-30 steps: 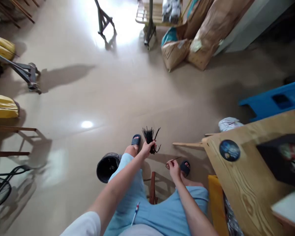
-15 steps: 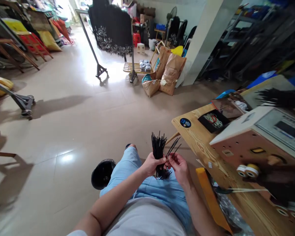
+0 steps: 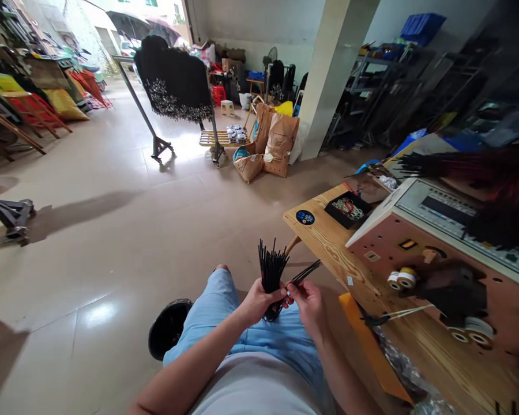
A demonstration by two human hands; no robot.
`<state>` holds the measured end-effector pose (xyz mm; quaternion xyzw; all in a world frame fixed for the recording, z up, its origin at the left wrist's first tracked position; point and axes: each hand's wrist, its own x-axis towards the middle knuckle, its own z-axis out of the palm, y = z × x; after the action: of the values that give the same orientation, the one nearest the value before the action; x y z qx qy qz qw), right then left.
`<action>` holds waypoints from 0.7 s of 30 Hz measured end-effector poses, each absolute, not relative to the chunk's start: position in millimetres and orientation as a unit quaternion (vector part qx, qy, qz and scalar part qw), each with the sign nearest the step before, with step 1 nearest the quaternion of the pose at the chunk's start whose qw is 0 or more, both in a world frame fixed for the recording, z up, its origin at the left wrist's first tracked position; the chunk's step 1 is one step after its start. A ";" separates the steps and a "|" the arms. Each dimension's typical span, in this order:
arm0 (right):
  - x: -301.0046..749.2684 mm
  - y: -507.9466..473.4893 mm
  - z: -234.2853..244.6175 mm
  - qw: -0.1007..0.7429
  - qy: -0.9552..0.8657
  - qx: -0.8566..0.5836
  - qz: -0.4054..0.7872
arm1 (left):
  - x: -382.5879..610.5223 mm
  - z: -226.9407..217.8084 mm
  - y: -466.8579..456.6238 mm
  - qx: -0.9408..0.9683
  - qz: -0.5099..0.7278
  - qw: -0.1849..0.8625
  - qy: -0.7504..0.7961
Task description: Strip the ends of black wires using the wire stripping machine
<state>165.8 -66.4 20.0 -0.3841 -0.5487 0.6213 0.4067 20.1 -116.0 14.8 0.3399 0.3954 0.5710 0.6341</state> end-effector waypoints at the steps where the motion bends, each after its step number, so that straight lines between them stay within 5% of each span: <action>1: 165.1 -67.3 21.4 0.417 -0.557 -0.392 0.602 | 19.9 13.3 -115.2 0.339 0.569 0.636 0.396; 10: 172.3 -72.1 22.1 0.432 -0.676 -0.426 0.418 | 22.2 6.1 -110.0 0.334 0.570 0.630 0.408; 21: 173.5 -75.1 16.5 0.431 -0.683 -0.431 0.403 | 26.2 3.3 -112.9 0.332 0.557 0.633 0.423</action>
<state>173.5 -75.1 16.5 -0.4310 -0.6827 0.4035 0.4306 26.2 -112.9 3.3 0.3316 0.4230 0.5570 0.6331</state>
